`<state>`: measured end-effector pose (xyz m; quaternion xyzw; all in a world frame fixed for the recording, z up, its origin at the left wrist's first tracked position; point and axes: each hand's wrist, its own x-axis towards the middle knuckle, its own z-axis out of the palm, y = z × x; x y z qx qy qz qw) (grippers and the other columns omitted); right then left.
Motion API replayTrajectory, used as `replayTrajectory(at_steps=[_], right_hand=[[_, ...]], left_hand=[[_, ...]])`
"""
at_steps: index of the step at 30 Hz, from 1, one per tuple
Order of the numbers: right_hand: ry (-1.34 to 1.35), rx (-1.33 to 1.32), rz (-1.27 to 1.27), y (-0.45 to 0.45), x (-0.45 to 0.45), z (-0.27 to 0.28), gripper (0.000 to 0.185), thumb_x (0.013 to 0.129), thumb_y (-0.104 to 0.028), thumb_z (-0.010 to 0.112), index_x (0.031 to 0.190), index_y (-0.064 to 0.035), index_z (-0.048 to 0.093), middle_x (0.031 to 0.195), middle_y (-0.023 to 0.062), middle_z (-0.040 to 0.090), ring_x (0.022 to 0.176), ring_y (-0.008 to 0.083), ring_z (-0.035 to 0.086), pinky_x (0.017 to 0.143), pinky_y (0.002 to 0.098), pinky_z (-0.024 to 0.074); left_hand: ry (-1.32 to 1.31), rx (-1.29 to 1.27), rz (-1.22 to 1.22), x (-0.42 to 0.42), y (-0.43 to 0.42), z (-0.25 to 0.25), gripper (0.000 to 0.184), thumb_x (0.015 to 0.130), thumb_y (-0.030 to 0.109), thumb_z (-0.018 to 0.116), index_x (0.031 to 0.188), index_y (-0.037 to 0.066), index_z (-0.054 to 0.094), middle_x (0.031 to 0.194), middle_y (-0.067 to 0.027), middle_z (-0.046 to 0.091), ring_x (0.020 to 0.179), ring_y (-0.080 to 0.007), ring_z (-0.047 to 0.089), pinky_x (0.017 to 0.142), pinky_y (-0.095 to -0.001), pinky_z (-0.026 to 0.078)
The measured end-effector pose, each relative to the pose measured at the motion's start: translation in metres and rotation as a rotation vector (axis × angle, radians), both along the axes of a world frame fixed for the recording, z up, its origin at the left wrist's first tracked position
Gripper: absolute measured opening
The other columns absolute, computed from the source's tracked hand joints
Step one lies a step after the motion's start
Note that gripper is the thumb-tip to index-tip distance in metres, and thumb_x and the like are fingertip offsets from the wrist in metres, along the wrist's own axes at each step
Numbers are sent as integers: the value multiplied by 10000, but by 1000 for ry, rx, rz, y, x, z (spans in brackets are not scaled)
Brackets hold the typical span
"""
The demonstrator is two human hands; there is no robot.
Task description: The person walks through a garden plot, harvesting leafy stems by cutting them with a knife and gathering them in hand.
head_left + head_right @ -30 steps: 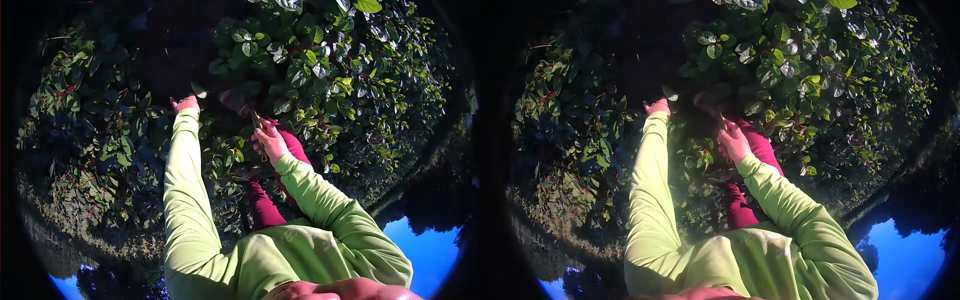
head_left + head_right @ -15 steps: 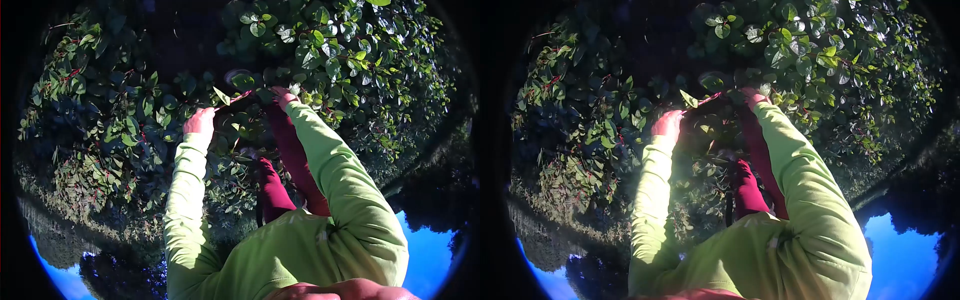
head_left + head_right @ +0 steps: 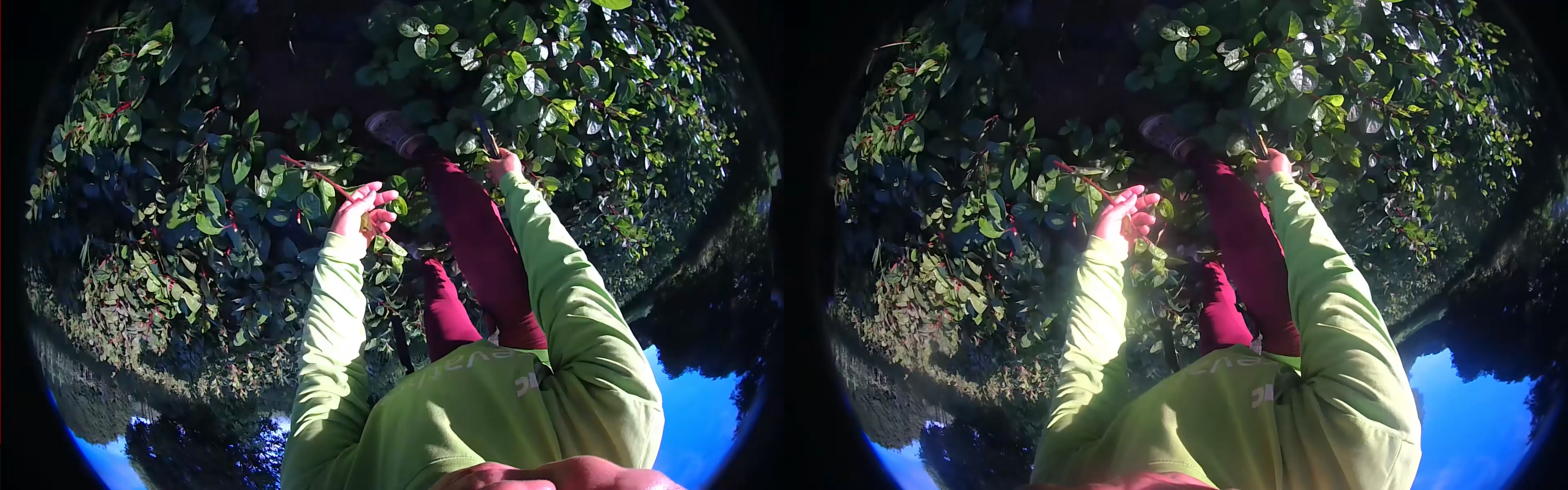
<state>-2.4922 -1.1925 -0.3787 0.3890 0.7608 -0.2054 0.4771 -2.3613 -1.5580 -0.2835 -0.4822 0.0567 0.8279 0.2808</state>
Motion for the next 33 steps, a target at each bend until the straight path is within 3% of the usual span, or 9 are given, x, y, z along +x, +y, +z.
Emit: replayTrajectory(at_steps=[1, 5, 11, 13, 14, 16, 22, 25, 33], right_hand=[[170, -38, -255, -26, 2, 16, 432, 746, -35, 675, 1155, -69, 541, 798, 39, 640, 601, 132, 586, 570, 273, 494], [244, -334, -79, -96, 7, 72, 309, 742, -175, 704, 1018, -68, 615, 770, 72, 648, 603, 148, 591, 575, 296, 484], [308, -476, 817, -134, 17, 130, 324, 712, -226, 697, 985, -66, 632, 807, 131, 632, 784, 261, 622, 735, 331, 485], [215, -628, 319, -122, 4, 130, 304, 736, -266, 710, 931, -51, 619, 766, 115, 618, 715, 219, 592, 701, 305, 476], [112, -415, 228, -110, -6, 119, 320, 744, -312, 722, 880, -44, 613, 750, 90, 618, 684, 186, 556, 685, 278, 461], [255, -42, 630, -84, -27, 92, 465, 712, -360, 734, 1050, -78, 582, 912, 117, 643, 842, 253, 627, 756, 362, 487], [363, -70, 1012, -138, -68, 3, 361, 809, -352, 637, 1139, -224, 565, 1037, 107, 596, 1009, 294, 575, 820, 412, 485], [322, -55, 1164, -145, -79, -6, 336, 805, -361, 622, 1124, -266, 575, 1010, 109, 589, 988, 310, 583, 816, 417, 497], [-93, 247, 1285, -14, -99, 46, 331, 792, -275, 601, 1122, -262, 616, 1096, 83, 626, 982, 276, 611, 837, 392, 497]], left_hand=[[11, 63, 98, -2, 12, -14, 365, 929, 147, 478, 1273, 56, 394, 1121, -187, 593, 891, -260, 644, 709, -365, 553], [-233, 10, 132, -41, 64, -49, 274, 916, 131, 478, 1172, 33, 479, 1064, -207, 593, 899, -373, 628, 758, -453, 558], [-71, 110, -28, -54, 91, -85, 137, 932, 166, 466, 997, 67, 536, 797, -92, 573, 659, -233, 573, 545, -357, 497], [72, 97, -59, -44, 90, -99, 132, 945, 187, 448, 946, 89, 536, 722, -56, 544, 590, -185, 533, 495, -329, 456], [-118, -26, -330, -46, 90, -101, 151, 948, 224, 456, 873, 115, 531, 681, -26, 508, 523, -132, 463, 428, -269, 339], [-52, 66, -98, -29, 64, -76, 82, 923, 184, 511, 868, 125, 528, 725, -37, 557, 499, -118, 455, 421, -265, 340], [-143, -114, -150, -35, 59, -41, 278, 897, 141, 563, 1170, 92, 538, 795, -34, 598, 541, -81, 471, 468, -229, 381], [-84, 97, 16, -25, 46, -46, 22, 910, 152, 544, 906, 173, 538, 658, -12, 520, 448, -122, 428, 389, -278, 336], [-83, -53, 109, 6, 25, 8, 265, 938, 316, 484, 1097, 112, 542, 731, -10, 558, 498, -111, 460, 441, -258, 373]])
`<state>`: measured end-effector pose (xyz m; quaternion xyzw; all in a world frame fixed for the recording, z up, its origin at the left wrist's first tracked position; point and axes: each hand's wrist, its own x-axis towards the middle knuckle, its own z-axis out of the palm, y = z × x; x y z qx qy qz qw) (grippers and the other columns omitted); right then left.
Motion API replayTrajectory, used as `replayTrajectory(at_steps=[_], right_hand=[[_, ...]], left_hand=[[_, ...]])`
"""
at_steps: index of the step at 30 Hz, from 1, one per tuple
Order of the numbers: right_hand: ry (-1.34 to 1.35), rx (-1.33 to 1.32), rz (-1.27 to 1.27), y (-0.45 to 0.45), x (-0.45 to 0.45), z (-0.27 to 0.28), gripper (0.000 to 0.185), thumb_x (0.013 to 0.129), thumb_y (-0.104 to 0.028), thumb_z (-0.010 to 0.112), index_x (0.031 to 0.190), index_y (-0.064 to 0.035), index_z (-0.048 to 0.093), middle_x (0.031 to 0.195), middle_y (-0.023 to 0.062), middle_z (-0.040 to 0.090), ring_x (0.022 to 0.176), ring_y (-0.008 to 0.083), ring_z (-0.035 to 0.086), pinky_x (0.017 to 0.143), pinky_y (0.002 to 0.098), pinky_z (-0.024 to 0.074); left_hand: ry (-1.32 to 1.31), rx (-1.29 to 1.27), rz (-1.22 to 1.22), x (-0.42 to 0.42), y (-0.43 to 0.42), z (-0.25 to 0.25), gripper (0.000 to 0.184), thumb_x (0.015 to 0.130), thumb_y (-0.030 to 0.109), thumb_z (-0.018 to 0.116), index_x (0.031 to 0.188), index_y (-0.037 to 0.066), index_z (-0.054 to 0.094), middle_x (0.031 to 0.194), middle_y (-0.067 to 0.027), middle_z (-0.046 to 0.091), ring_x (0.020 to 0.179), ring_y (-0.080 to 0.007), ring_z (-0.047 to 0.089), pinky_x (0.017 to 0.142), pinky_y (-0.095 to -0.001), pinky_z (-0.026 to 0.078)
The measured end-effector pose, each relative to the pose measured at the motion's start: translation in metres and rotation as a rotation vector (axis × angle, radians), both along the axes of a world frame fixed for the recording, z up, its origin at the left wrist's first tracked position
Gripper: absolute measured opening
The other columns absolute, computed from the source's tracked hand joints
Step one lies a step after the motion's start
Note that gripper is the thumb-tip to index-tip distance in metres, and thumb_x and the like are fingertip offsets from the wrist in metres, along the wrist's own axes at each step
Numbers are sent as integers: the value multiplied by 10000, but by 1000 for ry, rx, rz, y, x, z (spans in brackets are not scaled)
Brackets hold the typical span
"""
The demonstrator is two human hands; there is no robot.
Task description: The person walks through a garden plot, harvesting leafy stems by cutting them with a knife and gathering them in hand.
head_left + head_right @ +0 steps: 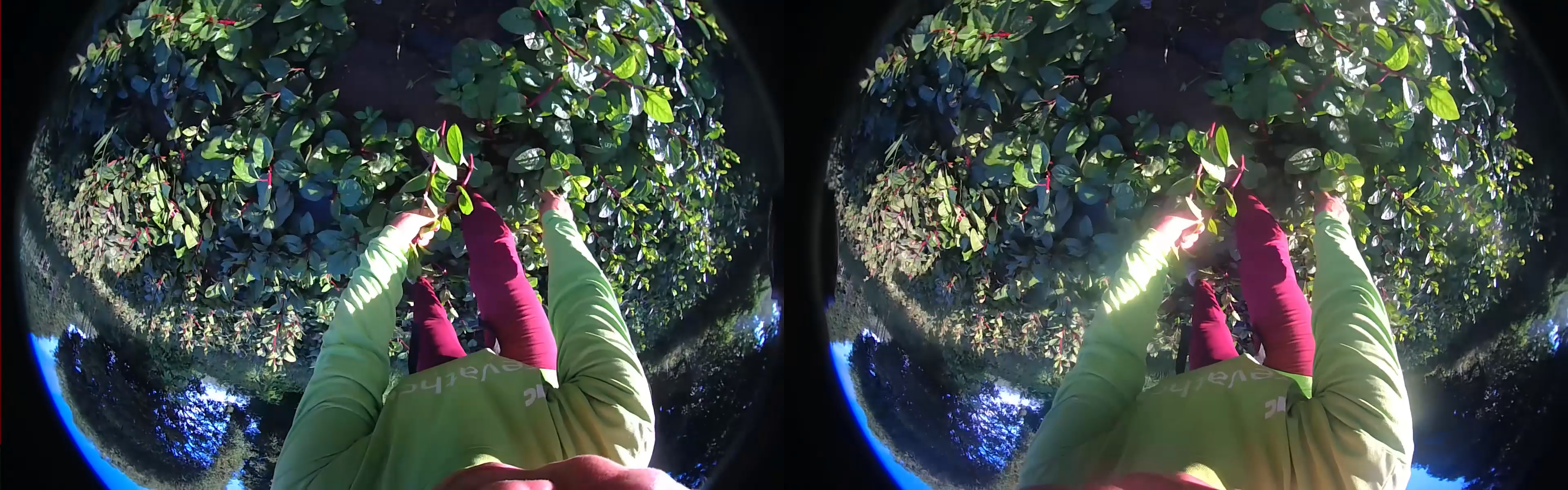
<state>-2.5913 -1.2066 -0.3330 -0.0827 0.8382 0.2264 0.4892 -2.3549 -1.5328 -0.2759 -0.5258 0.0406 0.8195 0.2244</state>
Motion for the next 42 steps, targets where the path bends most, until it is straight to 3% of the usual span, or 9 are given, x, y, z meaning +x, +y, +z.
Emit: replayTrajectory(at_steps=[7, 10, 11, 12, 14, 16, 21, 29, 42], right_hand=[[-126, -132, -88, 62, 11, 102, 474, 688, -451, 651, 987, -84, 635, 924, 141, 644, 874, 321, 622, 783, 404, 494], [-480, -249, -1062, 123, -4, 67, 222, 765, -300, 651, 783, -94, 570, 560, 61, 537, 427, 204, 512, 396, 373, 412], [-387, -249, -901, 60, -6, 121, 171, 780, -242, 648, 772, -105, 545, 532, 37, 494, 386, 175, 459, 350, 340, 353], [-290, -230, -740, -10, -8, 179, 146, 795, -183, 646, 761, -117, 519, 505, 12, 451, 346, 145, 406, 305, 307, 293], [-429, -239, -1182, -20, -30, 166, 123, 802, -100, 634, 793, -127, 515, 512, 4, 442, 360, 123, 403, 316, 271, 289], [-311, -335, -629, -77, -39, 197, 149, 782, -92, 649, 826, -131, 513, 512, -3, 437, 359, 119, 401, 316, 276, 285], [-198, -509, 39, -197, -100, 197, 142, 819, -164, 644, 933, -125, 570, 531, -25, 451, 368, 104, 400, 327, 277, 296], [-244, -559, -187, -482, -134, 229, 207, 811, -186, 674, 981, -118, 577, 568, 0, 492, 401, 111, 412, 364, 276, 319], [-398, -592, 269, -693, -87, 302, 209, 777, -202, 705, 941, -124, 604, 608, -22, 517, 444, 91, 447, 413, 253, 368]], left_hand=[[58, -28, 290, 80, -32, 110, 370, 935, 367, 479, 1172, 88, 529, 801, -9, 596, 559, -106, 512, 495, -231, 426], [267, -19, 468, 125, -55, 144, 415, 934, 389, 476, 1204, 78, 523, 831, -9, 611, 585, -104, 535, 518, -219, 449], [409, 0, 512, 140, -66, 150, 430, 933, 396, 476, 1215, 74, 521, 842, -9, 617, 594, -103, 542, 525, -215, 457], [-169, -313, 257, 124, -83, 180, 533, 922, 491, 430, 1200, 46, 524, 945, -47, 626, 711, -141, 578, 586, -256, 485], [568, 530, 862, 211, -79, 100, 586, 909, 523, 421, 1200, 24, 519, 1066, -83, 603, 924, -184, 561, 729, -312, 497], [-178, -117, 406, 174, -114, 199, 716, 882, 686, 230, 1161, 98, 530, 448, 15, 275, 359, -132, 280, 370, -282, 204], [-326, -192, 651, 219, -115, 196, 609, 860, 592, 486, 1238, 115, 469, 591, -3, 420, 458, -131, 364, 428, -281, 277], [-90, -288, 563, 194, -154, 221, 501, 817, 7, 619, 1265, 158, 451, 835, -18, 544, 604, -113, 461, 490, -255, 357], [-27, -232, 913, 215, -185, 270, 249, 871, 123, 587, 1092, 8, 579, 919, -83, 646, 782, -188, 627, 625, -347, 554]])
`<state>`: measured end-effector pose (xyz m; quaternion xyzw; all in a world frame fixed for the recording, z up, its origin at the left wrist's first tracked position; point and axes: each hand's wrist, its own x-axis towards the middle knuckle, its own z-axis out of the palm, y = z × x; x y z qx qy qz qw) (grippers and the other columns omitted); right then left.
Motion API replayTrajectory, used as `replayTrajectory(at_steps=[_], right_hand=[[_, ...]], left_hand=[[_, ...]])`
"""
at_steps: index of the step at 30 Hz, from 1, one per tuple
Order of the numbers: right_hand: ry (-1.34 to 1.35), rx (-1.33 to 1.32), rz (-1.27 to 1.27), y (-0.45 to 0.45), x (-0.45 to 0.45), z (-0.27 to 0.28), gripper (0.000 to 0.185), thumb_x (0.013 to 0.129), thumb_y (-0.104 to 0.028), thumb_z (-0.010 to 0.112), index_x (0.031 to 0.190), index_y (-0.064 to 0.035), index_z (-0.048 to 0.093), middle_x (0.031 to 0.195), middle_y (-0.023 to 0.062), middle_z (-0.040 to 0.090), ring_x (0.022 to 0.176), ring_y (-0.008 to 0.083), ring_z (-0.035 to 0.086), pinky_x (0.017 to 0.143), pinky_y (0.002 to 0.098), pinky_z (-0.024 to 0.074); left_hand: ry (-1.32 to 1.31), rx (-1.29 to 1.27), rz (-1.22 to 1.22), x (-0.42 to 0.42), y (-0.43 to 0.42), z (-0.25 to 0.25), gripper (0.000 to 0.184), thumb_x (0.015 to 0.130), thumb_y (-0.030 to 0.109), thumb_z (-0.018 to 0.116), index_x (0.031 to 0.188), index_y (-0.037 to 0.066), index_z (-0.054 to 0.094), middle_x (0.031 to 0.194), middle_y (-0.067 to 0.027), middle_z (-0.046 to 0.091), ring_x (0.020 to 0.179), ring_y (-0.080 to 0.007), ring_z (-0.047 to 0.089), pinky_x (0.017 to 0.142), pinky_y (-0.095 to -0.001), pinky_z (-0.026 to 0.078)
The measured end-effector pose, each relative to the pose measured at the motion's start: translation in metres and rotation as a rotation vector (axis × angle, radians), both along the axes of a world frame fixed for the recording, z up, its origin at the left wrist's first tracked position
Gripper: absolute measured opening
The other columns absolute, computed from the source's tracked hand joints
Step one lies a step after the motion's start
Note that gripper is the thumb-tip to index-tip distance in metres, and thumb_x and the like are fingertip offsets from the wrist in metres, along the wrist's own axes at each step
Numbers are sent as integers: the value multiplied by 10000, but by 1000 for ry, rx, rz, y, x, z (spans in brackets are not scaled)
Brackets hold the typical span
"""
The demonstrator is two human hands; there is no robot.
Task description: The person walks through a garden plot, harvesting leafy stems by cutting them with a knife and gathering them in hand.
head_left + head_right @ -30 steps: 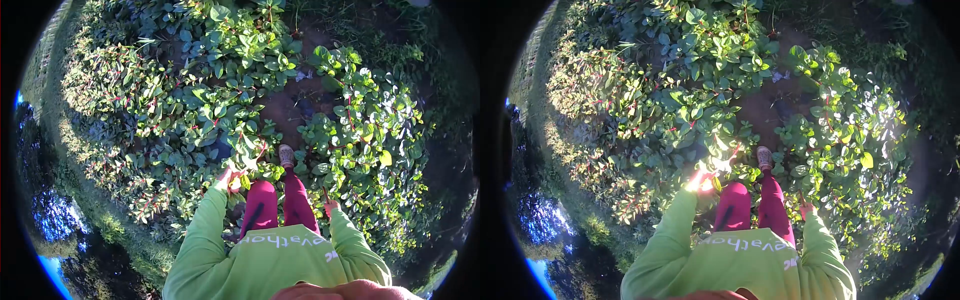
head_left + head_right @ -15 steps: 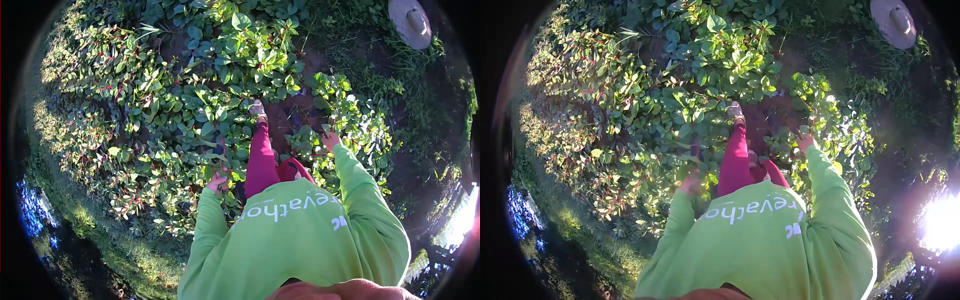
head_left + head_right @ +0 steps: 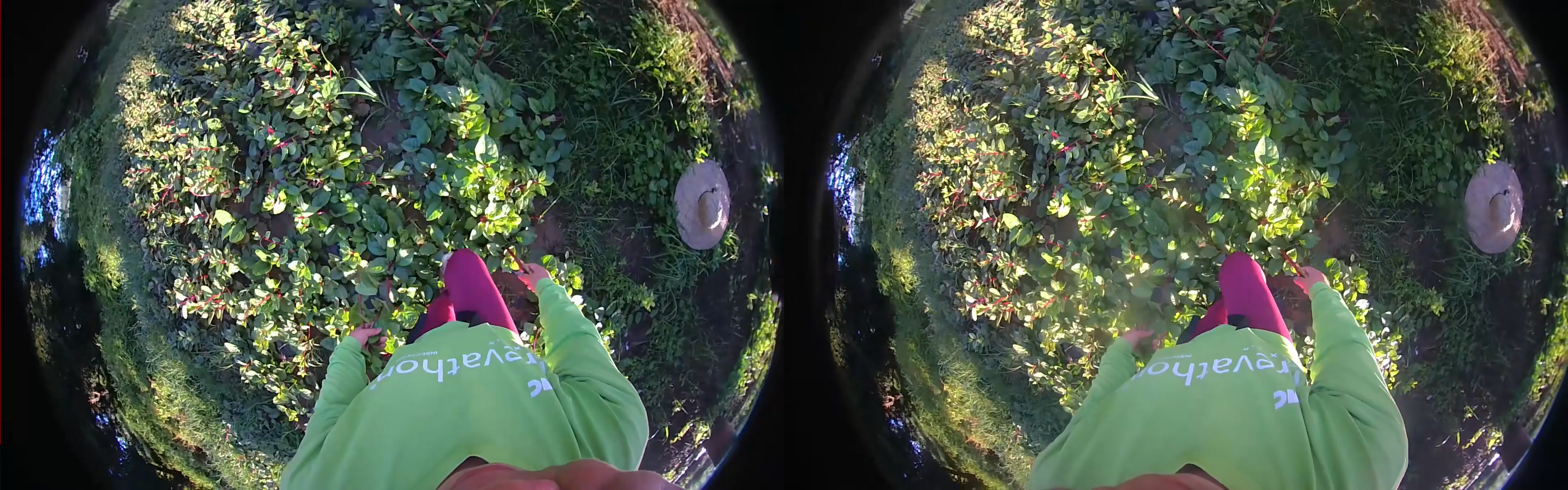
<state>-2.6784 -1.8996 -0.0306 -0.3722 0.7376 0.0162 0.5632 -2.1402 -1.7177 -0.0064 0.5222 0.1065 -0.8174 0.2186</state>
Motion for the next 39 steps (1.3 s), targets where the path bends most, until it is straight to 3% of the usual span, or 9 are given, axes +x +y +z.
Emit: replayTrajectory(at_steps=[5, 11, 18, 23, 26, 28, 30, 34, 39], right_hand=[[-218, 201, -191, -22, -33, -10, 135, 792, -139, 658, 855, -131, 539, 551, 11, 486, 373, 158, 419, 345, 317, 308], [22, 244, 15, -60, -46, -17, 96, 795, -132, 644, 816, -111, 552, 558, 44, 509, 420, 184, 466, 398, 338, 357], [203, 414, 140, -132, -4, -19, 210, 738, -189, 664, 897, -54, 640, 678, 97, 657, 572, 199, 642, 502, 335, 503], [114, 58, -135, -222, 68, 10, 155, 767, -122, 640, 757, -144, 486, 474, 31, 430, 384, 208, 473, 341, 363, 324], [336, -178, 462, -295, 83, -35, 190, 789, -155, 633, 969, -107, 593, 512, 81, 516, 390, 209, 509, 399, 364, 430], [331, -108, -36, -357, 119, -8, 262, 793, -191, 633, 1024, -78, 583, 596, 95, 585, 442, 199, 561, 501, 322, 497], [315, -138, -20, -427, 176, 78, 287, 802, -188, 636, 1062, -82, 574, 622, 87, 593, 474, 190, 573, 488, 312, 499], [234, -478, 164, -527, 208, 49, 403, 769, -152, 691, 1139, -85, 547, 723, 59, 612, 567, 171, 582, 548, 317, 492], [24, -422, -108, -622, 308, 113, 385, 801, -122, 660, 1161, -72, 533, 830, 82, 627, 664, 184, 600, 601, 336, 472]], left_hand=[[-443, -36, -265, 21, 26, -3, 260, 874, 300, 610, 1002, 75, 631, 705, -8, 599, 506, -164, 521, 474, -303, 465], [-466, -189, 89, 57, -17, 15, 565, 829, 614, 519, 1065, 103, 572, 795, -98, 611, 445, -217, 516, 461, -366, 516], [-398, -3, 452, 136, -136, -35, 363, 877, 362, 512, 1057, 53, 572, 786, -113, 624, 510, -232, 555, 436, -326, 495], [-284, -34, 81, 190, -279, -17, 404, 914, 380, 522, 1145, 51, 560, 574, 25, 384, 422, -96, 307, 472, -266, 346], [-393, -158, 200, 185, -372, 26, 362, 923, 367, 520, 1150, 86, 550, 610, 38, 396, 440, -87, 310, 457, -264, 283], [-381, -209, 211, 201, -413, 19, 333, 927, 352, 519, 1125, 87, 557, 638, 34, 437, 453, -90, 330, 468, -262, 304], [-288, -213, 319, 213, -448, 13, 295, 942, 304, 490, 1121, 79, 556, 832, -15, 603, 590, -136, 534, 617, -288, 485], [-121, -364, 574, 216, -532, 21, 349, 920, 181, 478, 1203, -22, 497, 1147, -108, 594, 863, -177, 618, 711, -294, 526], [443, -388, 555, 280, -635, -71, 180, 917, 205, 521, 1027, 65, 549, 840, -8, 566, 544, -73, 399, 490, -229, 326]])
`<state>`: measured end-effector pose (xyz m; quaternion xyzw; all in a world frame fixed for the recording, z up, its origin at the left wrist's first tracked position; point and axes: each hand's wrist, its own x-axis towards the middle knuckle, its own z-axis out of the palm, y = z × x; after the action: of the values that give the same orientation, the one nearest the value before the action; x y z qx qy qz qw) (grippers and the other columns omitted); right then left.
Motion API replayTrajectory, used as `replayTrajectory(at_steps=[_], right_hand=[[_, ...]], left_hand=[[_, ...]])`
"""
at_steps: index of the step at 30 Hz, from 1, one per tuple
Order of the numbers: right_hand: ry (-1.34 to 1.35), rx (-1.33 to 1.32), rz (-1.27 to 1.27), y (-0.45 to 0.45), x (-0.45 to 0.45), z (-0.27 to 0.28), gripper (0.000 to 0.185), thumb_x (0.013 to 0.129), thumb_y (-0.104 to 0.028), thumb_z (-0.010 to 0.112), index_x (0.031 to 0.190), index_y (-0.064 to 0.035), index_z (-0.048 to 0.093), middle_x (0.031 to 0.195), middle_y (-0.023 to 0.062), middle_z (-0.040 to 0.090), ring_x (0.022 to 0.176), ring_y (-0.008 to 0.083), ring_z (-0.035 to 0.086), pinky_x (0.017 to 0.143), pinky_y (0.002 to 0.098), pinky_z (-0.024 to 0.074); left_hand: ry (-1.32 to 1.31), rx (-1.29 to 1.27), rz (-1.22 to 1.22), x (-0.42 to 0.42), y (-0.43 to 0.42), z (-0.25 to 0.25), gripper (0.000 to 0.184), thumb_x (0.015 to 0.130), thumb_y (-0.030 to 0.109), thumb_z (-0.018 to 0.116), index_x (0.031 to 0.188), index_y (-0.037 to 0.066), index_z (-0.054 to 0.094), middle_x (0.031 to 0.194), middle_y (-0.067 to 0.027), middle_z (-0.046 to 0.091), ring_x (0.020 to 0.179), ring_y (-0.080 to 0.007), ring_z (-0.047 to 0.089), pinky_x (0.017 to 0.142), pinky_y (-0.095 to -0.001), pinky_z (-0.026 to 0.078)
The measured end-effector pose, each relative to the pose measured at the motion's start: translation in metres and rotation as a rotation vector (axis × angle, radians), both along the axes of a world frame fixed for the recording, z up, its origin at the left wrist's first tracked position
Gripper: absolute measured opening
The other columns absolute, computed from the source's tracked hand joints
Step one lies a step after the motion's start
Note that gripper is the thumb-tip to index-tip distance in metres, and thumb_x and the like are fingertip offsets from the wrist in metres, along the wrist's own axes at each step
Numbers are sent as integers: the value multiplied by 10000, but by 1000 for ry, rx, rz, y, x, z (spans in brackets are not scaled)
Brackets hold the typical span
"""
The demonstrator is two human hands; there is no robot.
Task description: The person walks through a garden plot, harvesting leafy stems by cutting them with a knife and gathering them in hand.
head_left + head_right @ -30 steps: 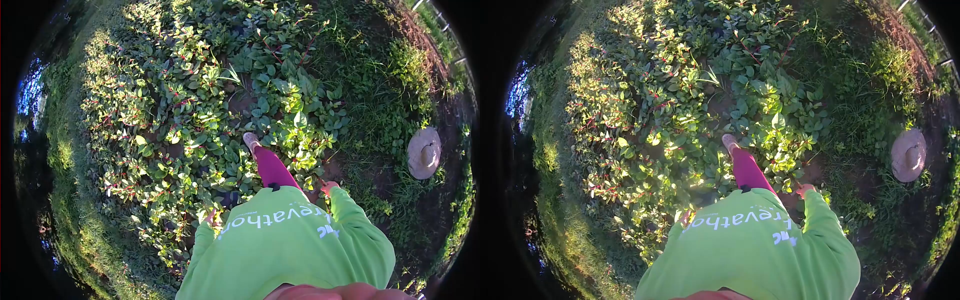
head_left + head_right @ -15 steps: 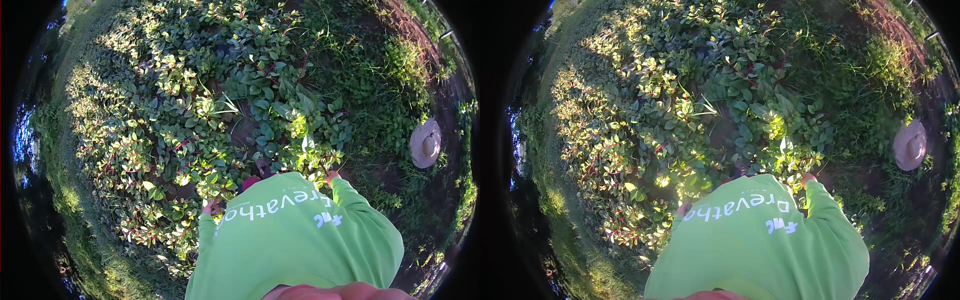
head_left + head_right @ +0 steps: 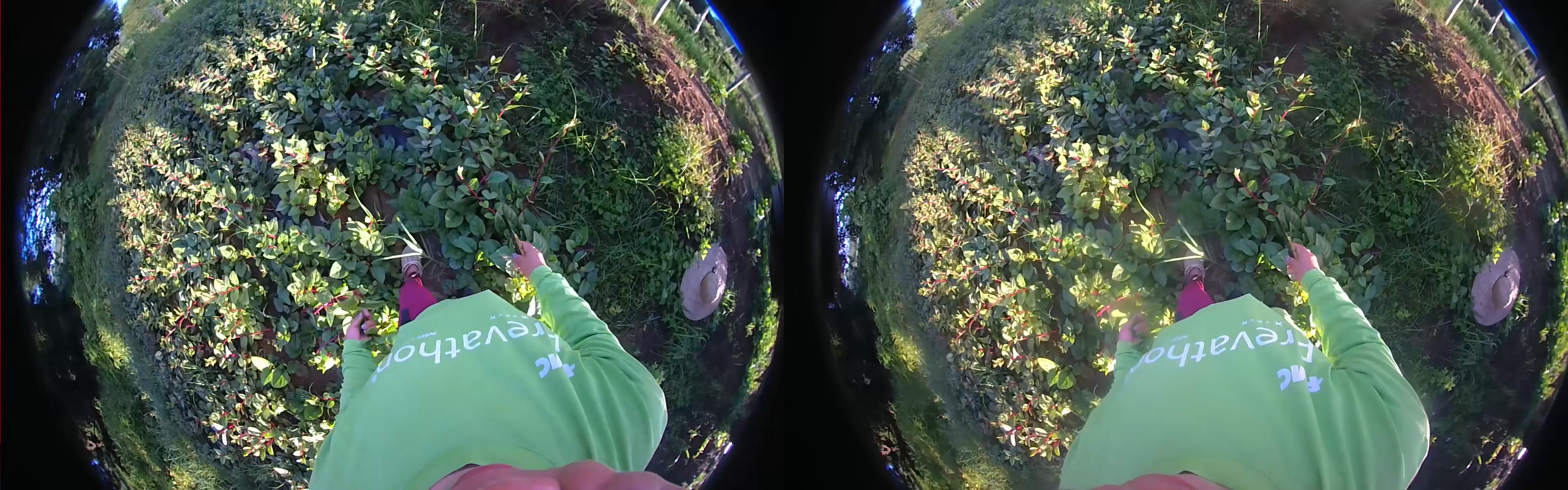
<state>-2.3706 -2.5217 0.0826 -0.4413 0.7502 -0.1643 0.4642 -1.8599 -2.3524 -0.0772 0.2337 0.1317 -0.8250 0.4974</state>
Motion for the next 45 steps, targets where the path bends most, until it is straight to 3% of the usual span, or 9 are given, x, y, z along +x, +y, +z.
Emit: replayTrajectory(at_steps=[12, 16, 17, 18, 21, 25, 29, 31, 45], right_hand=[[346, -247, 10, -240, 100, -65, 570, 663, -236, 763, 1141, -78, 495, 1133, 126, 518, 1100, 300, 485, 910, 386, 423], [336, -246, -23, -294, 107, -134, 1000, 612, -229, 784, 1425, -94, 218, 1407, 140, 340, 1300, 285, 324, 1042, 362, 347], [297, -146, 42, -299, 107, -143, 948, 630, -230, 766, 1418, -119, 251, 1381, 139, 380, 1256, 295, 394, 1014, 367, 379], [287, 9, 126, -302, 109, -146, 827, 694, -266, 737, 1398, -176, 314, 1350, 133, 421, 1173, 303, 495, 957, 390, 435], [285, 38, 158, -290, 122, -171, 284, 765, -208, 582, 1020, -83, 588, 1032, 165, 608, 944, 328, 603, 813, 409, 486], [25, -92, 27, -237, 128, -168, 369, 750, -271, 626, 1067, -89, 580, 991, 153, 594, 941, 332, 590, 808, 414, 486], [-86, -26, -59, -181, 115, -159, 326, 690, -222, 670, 978, -84, 604, 927, 141, 611, 889, 335, 593, 787, 412, 482], [-166, -26, 17, -159, 101, -163, 329, 690, -231, 694, 977, -85, 626, 842, 126, 617, 827, 324, 607, 761, 398, 487], [303, 618, 93, -147, -67, -338, 330, 894, -374, 500, 1181, -228, 573, 1155, 83, 601, 1031, 309, 586, 892, 419, 472]], left_hand=[[-408, 364, -416, 12, -279, 25, 259, 883, 279, 601, 815, 40, 526, 619, -23, 439, 481, -126, 384, 448, -269, 300], [-415, 359, -556, -28, -349, 15, 407, 915, 256, 533, 1139, -83, 521, 1032, -163, 631, 770, -266, 620, 716, -396, 514], [50, 152, -501, -34, -356, 11, 449, 911, 239, 526, 1194, -107, 471, 1121, -205, 592, 913, -314, 614, 824, -436, 491], [-443, 209, -477, -79, -377, 75, 494, 908, 232, 519, 1233, -127, 424, 1199, -240, 539, 1065, -354, 558, 896, -448, 452], [401, 573, -547, -85, -405, -50, 532, 877, 244, 566, 1216, -134, 410, 1236, -288, 490, 1165, -400, 470, 1020, -457, 380], [-128, 492, -744, -178, -426, -68, 395, 899, 233, 525, 1235, 37, 459, 1215, -262, 517, 1146, -428, 475, 1000, -521, 386], [-495, 174, -1043, -249, -398, -147, 260, 912, 222, 526, 1050, 11, 588, 959, -118, 632, 858, -235, 628, 735, -352, 529], [-34, 368, -1255, -279, -395, -145, 240, 914, 218, 527, 1036, 25, 601, 921, -97, 640, 838, -213, 630, 707, -318, 524], [-164, 398, -1286, -270, -416, -117, 322, 940, 197, 490, 1248, 105, 487, 665, 25, 502, 450, -95, 384, 418, -243, 321]])
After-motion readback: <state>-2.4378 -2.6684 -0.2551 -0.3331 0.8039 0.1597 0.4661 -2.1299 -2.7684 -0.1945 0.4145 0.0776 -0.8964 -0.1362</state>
